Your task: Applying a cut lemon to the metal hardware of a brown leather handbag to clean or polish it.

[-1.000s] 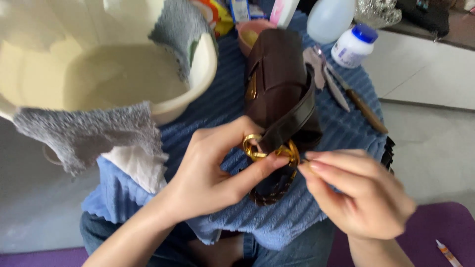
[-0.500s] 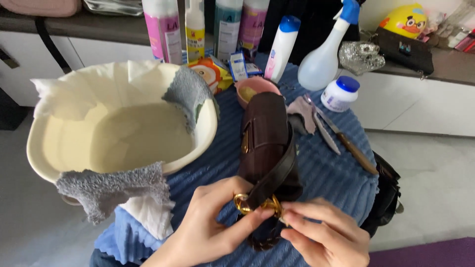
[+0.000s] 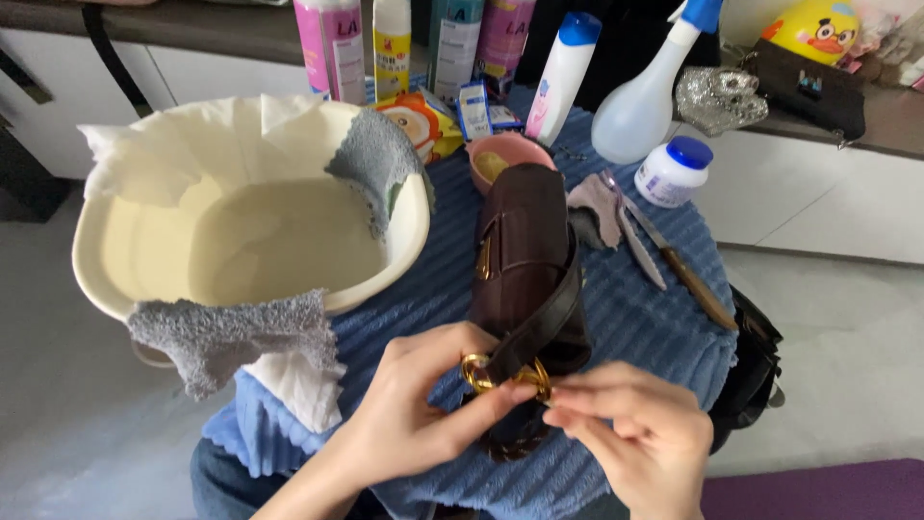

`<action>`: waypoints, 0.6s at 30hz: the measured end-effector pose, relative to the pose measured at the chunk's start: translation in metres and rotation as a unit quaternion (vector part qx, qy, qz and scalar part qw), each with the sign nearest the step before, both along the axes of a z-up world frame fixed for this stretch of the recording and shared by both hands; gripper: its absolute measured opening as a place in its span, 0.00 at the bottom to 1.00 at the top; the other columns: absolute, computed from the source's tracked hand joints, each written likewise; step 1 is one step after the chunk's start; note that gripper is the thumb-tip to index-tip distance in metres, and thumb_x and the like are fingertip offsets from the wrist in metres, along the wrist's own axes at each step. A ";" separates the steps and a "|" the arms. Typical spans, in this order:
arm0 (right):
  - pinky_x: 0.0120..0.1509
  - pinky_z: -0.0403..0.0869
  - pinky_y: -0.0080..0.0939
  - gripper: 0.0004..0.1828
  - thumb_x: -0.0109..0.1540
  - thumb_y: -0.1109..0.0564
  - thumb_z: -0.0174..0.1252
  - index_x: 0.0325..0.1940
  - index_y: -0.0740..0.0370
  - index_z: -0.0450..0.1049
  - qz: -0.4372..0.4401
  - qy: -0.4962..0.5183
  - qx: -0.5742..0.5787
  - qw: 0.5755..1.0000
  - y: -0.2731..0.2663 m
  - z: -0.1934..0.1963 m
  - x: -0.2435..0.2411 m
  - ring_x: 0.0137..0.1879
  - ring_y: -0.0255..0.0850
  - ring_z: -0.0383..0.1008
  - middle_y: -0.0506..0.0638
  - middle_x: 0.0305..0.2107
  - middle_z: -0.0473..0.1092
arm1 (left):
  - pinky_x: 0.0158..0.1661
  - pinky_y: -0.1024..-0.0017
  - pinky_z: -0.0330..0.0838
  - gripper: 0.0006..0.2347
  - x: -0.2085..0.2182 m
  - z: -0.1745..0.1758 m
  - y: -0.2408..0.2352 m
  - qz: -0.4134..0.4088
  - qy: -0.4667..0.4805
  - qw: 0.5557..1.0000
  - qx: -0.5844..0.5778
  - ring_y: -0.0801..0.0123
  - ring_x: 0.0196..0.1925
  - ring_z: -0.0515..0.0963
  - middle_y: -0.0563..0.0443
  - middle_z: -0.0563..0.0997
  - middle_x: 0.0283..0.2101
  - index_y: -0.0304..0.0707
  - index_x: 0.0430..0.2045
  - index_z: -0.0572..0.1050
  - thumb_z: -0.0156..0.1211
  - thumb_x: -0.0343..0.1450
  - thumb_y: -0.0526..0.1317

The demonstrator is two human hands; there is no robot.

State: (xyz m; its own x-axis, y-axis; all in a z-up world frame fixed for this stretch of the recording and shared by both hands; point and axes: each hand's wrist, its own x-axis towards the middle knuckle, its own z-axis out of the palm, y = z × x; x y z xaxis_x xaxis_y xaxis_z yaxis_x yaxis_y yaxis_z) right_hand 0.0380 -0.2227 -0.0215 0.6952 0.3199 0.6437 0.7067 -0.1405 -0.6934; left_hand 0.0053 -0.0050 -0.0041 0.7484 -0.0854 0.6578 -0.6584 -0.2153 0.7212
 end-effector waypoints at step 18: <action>0.44 0.86 0.29 0.09 0.55 0.74 0.66 0.39 0.72 0.78 -0.018 -0.118 0.011 0.993 0.011 -0.004 -0.010 0.38 0.44 0.84 0.62 0.37 0.77 | 0.31 0.78 0.66 0.07 -0.006 -0.003 -0.004 0.018 0.006 1.000 -0.015 0.79 0.29 0.73 0.59 0.77 0.28 0.40 0.27 0.73 0.66 0.72 0.38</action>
